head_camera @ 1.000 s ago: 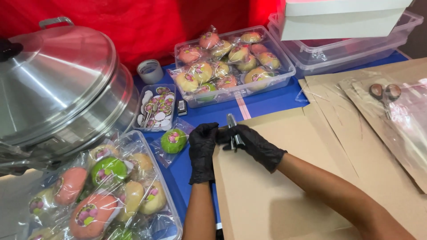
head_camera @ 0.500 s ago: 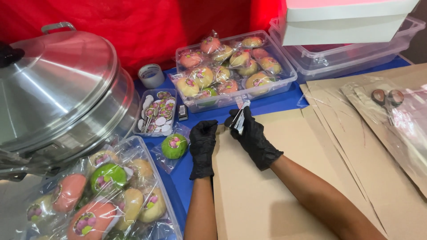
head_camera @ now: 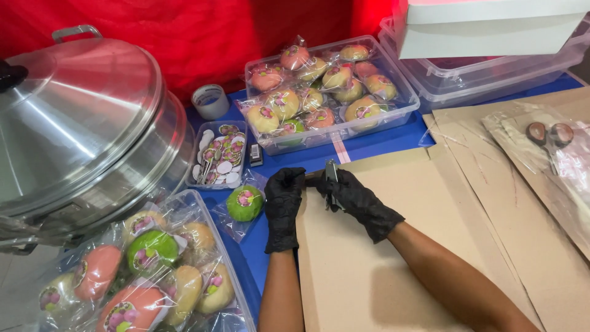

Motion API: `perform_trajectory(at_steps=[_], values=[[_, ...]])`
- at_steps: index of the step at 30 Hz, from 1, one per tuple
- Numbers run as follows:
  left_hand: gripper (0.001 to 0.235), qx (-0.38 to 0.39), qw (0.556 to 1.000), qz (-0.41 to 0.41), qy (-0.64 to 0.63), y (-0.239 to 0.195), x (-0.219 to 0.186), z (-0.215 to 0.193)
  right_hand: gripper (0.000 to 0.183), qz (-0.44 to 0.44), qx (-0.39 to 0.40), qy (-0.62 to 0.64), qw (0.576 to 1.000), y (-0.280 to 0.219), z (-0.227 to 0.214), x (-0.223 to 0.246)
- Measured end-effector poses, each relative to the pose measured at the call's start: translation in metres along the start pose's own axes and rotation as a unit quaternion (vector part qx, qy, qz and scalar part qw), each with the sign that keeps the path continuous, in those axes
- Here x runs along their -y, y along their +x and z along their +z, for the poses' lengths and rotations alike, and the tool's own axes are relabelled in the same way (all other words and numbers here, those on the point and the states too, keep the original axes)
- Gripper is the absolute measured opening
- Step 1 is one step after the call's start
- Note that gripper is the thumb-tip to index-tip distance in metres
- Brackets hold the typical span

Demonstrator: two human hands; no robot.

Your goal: Assembling a cardboard box by folding the edges and securing the corners with a hand stapler.

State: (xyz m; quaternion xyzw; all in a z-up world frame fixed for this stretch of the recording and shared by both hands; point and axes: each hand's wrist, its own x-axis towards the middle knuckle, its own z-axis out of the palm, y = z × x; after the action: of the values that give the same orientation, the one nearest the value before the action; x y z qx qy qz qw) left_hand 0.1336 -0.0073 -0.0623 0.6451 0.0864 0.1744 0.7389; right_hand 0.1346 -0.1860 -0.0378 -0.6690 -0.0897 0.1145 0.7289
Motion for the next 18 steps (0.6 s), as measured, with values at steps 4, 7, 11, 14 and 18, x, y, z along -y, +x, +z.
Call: perform_trajectory(at_steps=[4,7,11,14,18], values=[[0.015,0.001,0.996,0.044,0.077,-0.004,0.004,0.000,0.019,-0.077,0.039,0.007,0.996,-0.015,0.014,0.035],[0.023,0.026,0.994,0.054,0.091,-0.006,0.009,-0.003,0.045,0.078,-0.136,-0.132,0.979,-0.022,0.022,0.046],[0.022,0.021,0.981,0.083,0.176,-0.015,-0.020,-0.003,0.037,0.146,-0.115,0.180,0.966,-0.003,0.000,0.046],[0.026,0.022,0.967,0.101,0.232,-0.018,-0.028,-0.001,0.042,0.124,-0.070,0.358,0.923,0.016,-0.022,0.023],[0.029,0.009,0.986,0.066,0.151,-0.021,-0.034,0.000,0.058,0.179,-0.057,0.557,0.809,0.015,-0.019,0.044]])
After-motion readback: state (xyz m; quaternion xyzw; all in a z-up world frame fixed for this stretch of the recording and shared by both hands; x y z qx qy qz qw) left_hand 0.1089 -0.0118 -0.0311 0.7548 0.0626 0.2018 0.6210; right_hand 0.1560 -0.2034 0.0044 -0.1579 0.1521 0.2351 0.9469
